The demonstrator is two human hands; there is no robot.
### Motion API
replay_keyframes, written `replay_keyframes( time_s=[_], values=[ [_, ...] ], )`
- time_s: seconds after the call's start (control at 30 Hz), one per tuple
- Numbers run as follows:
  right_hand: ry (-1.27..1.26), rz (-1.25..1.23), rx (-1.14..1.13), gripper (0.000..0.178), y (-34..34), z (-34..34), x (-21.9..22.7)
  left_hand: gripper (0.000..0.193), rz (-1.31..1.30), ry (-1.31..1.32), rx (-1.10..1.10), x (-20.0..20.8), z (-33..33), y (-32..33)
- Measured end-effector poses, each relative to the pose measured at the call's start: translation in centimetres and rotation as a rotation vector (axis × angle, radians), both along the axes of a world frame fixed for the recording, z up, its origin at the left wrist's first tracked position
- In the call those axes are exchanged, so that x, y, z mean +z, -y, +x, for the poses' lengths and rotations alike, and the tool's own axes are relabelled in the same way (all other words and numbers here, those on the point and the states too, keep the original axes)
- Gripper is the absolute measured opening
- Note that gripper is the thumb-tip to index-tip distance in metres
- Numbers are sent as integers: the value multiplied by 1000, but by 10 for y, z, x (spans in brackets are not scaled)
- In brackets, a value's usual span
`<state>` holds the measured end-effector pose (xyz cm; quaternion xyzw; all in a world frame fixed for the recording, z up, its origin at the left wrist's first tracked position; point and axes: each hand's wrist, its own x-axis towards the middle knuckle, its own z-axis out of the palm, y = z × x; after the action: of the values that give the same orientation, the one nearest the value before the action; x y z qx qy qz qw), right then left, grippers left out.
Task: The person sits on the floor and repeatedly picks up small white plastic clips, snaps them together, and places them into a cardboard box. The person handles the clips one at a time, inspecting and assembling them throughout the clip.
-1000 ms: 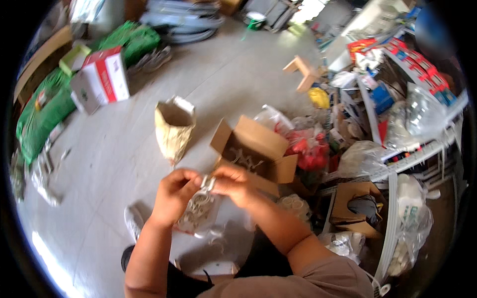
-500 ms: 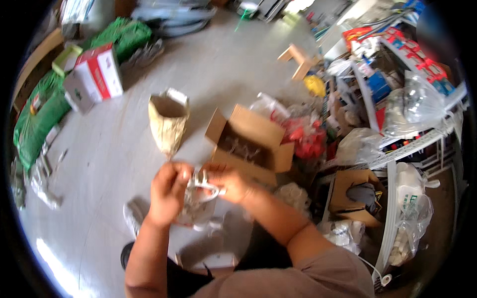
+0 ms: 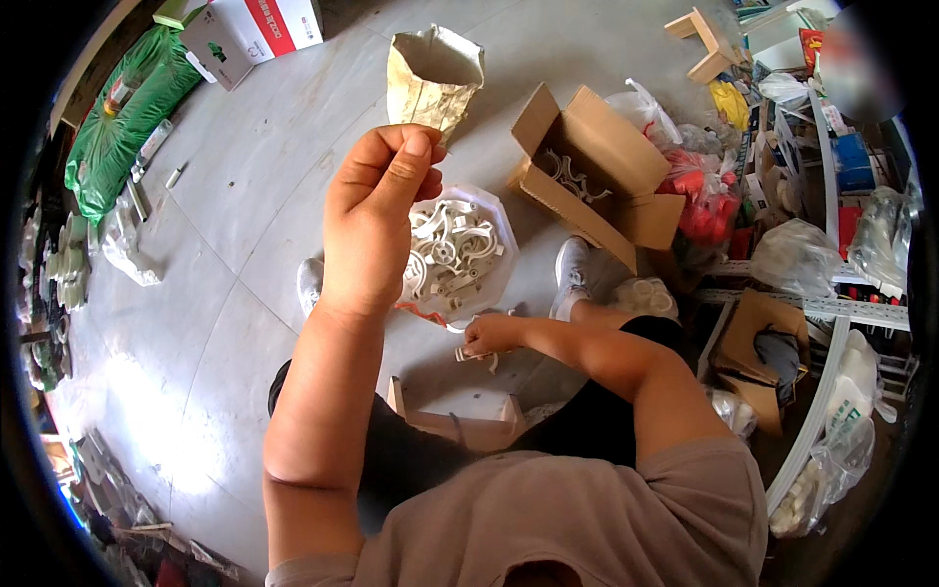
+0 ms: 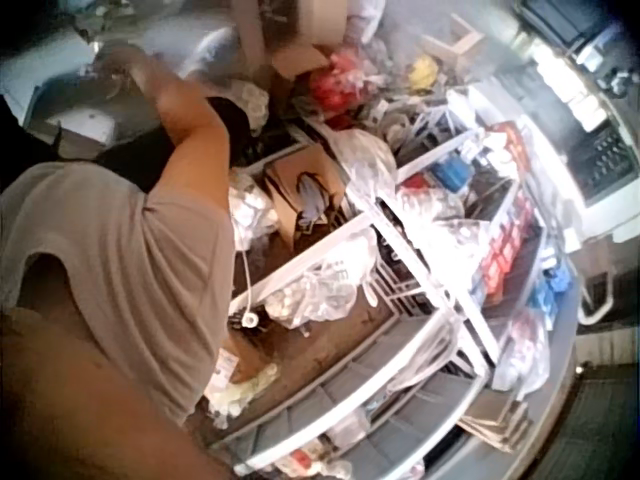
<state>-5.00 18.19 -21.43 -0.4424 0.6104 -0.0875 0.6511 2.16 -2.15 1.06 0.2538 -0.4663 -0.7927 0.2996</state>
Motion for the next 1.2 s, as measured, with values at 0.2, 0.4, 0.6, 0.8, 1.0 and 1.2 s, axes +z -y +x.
replay_keyframes(
  time_s=[0.2, 0.4, 0.6, 0.8, 1.0, 1.2],
  values=[
    [-315, -5, 268, 32, -12, 22, -67, 18, 12, 20, 1, -4, 8, 1],
    [-460, -32, 159, 30, -27, 36, -93, 19, 3, 47, 22, -3, 14, -1],
    [-499, 170, 192, 28, -33, 3, -69, 19, -16, 39, 5, -4, 13, -1],
    [-659, 156, 116, 27, -37, -39, -65, 19, -17, 80, 16, -6, 11, 0],
    [-612, 97, 246, 22, -51, -25, -90, 19, -26, 99, 15, -6, 4, -3],
    [-466, 34, 634, 21, -27, -8, -84, 19, -16, 46, 6, -3, 3, 3]
  ],
)
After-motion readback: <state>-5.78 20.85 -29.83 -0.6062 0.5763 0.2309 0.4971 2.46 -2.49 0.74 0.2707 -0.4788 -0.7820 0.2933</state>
